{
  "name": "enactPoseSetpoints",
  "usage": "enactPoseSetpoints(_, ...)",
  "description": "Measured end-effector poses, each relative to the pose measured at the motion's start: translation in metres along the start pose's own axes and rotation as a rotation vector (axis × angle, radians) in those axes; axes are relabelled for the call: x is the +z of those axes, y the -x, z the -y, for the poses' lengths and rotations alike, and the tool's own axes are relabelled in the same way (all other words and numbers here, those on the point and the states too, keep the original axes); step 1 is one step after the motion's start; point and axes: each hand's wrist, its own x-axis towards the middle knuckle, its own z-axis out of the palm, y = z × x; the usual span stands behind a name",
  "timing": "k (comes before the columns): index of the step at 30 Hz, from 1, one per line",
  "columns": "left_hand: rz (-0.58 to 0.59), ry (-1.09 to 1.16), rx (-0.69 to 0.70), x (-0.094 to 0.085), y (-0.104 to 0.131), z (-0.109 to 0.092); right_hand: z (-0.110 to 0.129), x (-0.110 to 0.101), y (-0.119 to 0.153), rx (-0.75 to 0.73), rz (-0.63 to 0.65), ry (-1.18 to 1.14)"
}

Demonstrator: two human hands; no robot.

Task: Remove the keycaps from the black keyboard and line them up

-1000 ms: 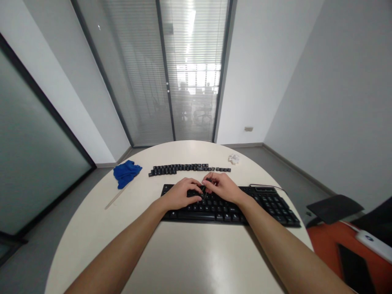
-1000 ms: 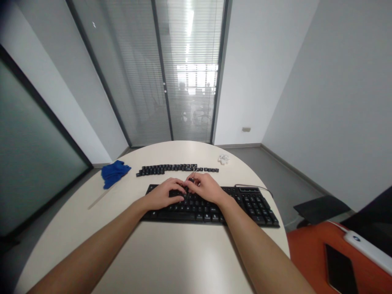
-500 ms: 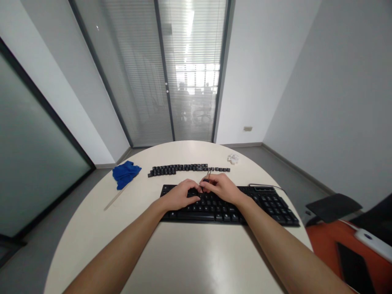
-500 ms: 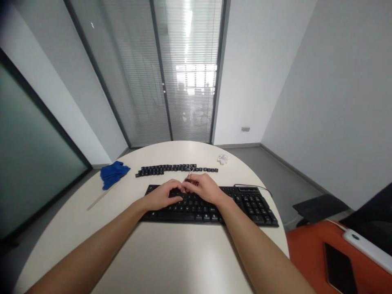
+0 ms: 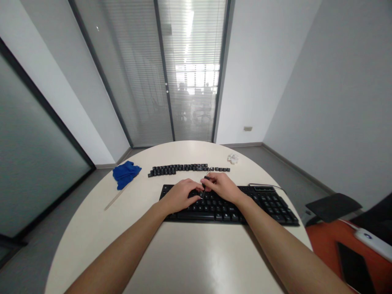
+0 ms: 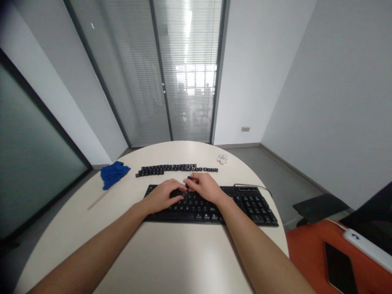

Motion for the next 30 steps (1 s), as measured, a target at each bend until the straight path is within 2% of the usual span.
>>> enactPoseSetpoints(6,0.023,-0.153,0.113,-0.001,0.000,-0.003,0.000,-0.001,-0.001,0.008,-0.027,0.082)
enactPoseSetpoints(15,-0.019,-0.219,0.173,-0.002,0.000,-0.010,-0.002,0.002,-0.001,0.061,-0.053,0.098)
enactPoseSetpoints(21,-0.259,-0.130,0.015,-0.006,-0.004,-0.002,-0.001,0.001,-0.002,0.070,-0.058,0.104)
enactPoseSetpoints(30,-0.477,-0.183,-0.214,-0.047,-0.015,0.019,0.004,-0.003,-0.001,0.076,-0.081,0.146)
